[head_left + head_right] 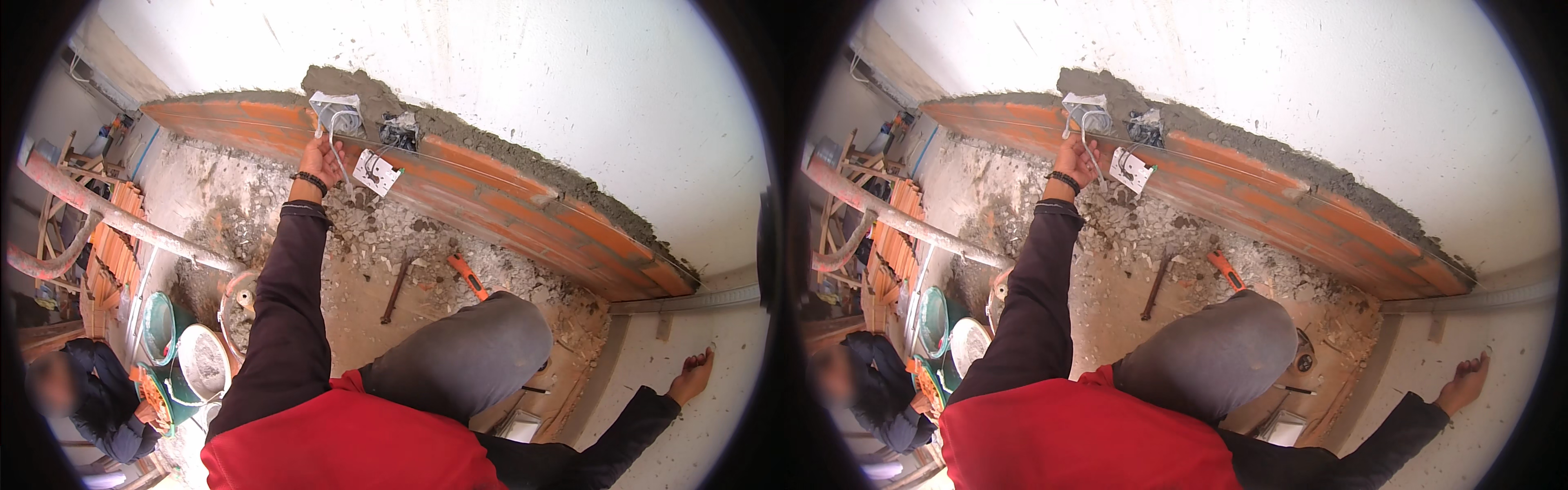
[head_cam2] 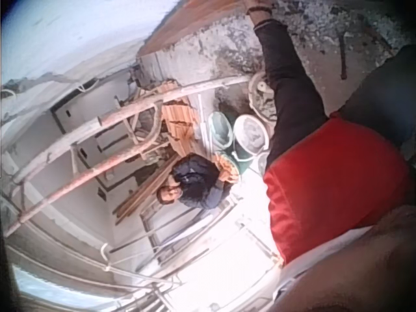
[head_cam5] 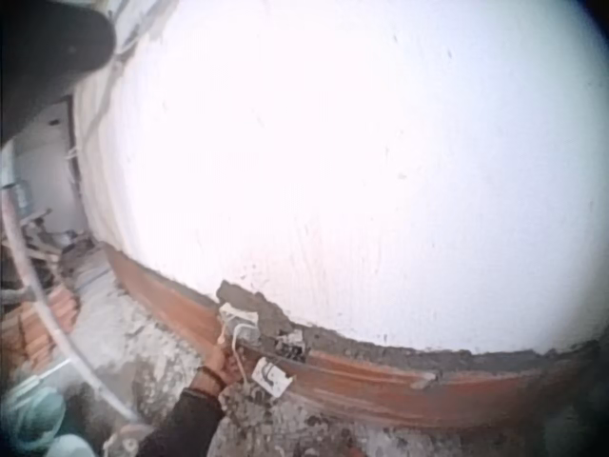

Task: The person measures a wall corner using a tape measure, square ruler, and pen, then aligns and fits a plastic conduit strip onto the corner over a recently bricked section.

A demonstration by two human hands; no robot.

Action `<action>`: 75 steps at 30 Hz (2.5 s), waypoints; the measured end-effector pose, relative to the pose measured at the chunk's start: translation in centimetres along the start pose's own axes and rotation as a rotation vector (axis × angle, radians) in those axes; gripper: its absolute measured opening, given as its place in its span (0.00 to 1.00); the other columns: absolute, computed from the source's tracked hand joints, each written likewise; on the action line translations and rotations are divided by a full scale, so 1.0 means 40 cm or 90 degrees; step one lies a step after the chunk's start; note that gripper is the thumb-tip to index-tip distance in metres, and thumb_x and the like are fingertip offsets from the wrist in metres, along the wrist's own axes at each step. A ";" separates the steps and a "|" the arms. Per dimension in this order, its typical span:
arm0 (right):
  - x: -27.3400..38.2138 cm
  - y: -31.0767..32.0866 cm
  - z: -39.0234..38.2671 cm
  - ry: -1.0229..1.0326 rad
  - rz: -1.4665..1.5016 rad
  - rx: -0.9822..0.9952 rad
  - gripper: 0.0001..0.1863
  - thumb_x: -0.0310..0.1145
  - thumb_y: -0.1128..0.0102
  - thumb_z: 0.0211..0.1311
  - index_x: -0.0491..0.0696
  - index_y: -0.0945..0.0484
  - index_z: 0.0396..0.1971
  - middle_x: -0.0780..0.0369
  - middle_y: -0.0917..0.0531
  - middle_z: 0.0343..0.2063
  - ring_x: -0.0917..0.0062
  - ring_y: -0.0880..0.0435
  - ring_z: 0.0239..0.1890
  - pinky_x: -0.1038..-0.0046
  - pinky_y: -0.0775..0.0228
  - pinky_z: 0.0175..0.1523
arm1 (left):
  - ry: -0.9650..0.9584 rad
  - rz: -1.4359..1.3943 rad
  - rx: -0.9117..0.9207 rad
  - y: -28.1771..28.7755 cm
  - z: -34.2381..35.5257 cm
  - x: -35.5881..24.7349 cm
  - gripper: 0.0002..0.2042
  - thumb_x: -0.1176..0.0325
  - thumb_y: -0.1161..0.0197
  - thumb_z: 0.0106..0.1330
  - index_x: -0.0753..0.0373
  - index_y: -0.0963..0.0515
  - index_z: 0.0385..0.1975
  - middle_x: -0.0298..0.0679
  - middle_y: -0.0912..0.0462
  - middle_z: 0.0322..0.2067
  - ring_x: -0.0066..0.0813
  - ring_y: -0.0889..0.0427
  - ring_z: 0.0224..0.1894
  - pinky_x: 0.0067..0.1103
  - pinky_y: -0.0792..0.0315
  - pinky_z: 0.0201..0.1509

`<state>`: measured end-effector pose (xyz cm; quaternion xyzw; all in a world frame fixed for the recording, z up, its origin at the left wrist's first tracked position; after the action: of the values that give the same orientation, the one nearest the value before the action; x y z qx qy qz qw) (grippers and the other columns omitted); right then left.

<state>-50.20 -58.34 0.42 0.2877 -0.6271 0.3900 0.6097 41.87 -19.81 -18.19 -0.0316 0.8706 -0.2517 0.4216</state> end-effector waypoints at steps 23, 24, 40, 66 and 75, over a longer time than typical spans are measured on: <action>-0.007 -0.006 0.016 0.002 0.001 0.016 0.12 0.36 0.41 0.67 0.44 0.21 0.44 0.70 0.28 0.25 0.85 0.32 0.26 0.81 0.33 0.35 | -0.081 -0.116 0.099 0.008 -0.013 0.030 0.06 0.74 0.48 0.66 0.64 0.29 0.26 0.35 0.25 0.23 0.29 0.25 0.28 0.32 0.21 0.44; -0.015 -0.009 0.017 -0.004 0.007 0.021 0.12 0.36 0.41 0.67 0.44 0.21 0.44 0.70 0.28 0.25 0.85 0.32 0.26 0.82 0.33 0.35 | -0.083 -0.127 0.120 0.039 0.005 0.024 0.04 0.75 0.48 0.65 0.66 0.29 0.28 0.38 0.24 0.26 0.33 0.22 0.31 0.34 0.20 0.46; -0.029 -0.040 -0.003 0.001 -0.043 0.024 0.13 0.37 0.43 0.68 0.44 0.21 0.45 0.69 0.28 0.26 0.84 0.32 0.27 0.82 0.32 0.36 | -0.089 -0.121 0.004 0.191 -0.078 0.210 0.05 0.76 0.47 0.68 0.61 0.27 0.40 0.35 0.27 0.27 0.27 0.25 0.31 0.32 0.22 0.50; -0.027 -0.002 -0.089 0.085 -0.020 -0.046 0.10 0.31 0.49 0.64 0.45 0.20 0.37 0.68 0.28 0.19 0.84 0.31 0.18 0.80 0.37 0.23 | -0.257 0.017 0.280 -0.532 -0.398 0.001 0.22 0.59 0.51 0.76 0.68 0.38 0.62 0.49 0.34 0.62 0.39 0.34 0.62 0.35 0.38 0.69; 0.001 0.029 -0.141 0.022 0.059 -0.072 0.11 0.34 0.49 0.68 0.43 0.21 0.34 0.69 0.29 0.17 0.85 0.33 0.15 0.80 0.39 0.21 | -0.148 0.075 0.425 -0.739 -0.523 0.263 0.20 0.62 0.52 0.76 0.67 0.35 0.61 0.45 0.27 0.55 0.31 0.25 0.53 0.29 0.28 0.62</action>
<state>-48.14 -53.00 0.04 0.2169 -0.6503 0.3870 0.6167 14.76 -39.77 -1.17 0.1296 0.6871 -0.4920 0.5187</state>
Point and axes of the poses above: each hand's wrist, its own z-axis towards the middle knuckle, its own y-axis out of the back of the hand, x = y × z, the point moved 10 cm from there along z, towards the middle knuckle
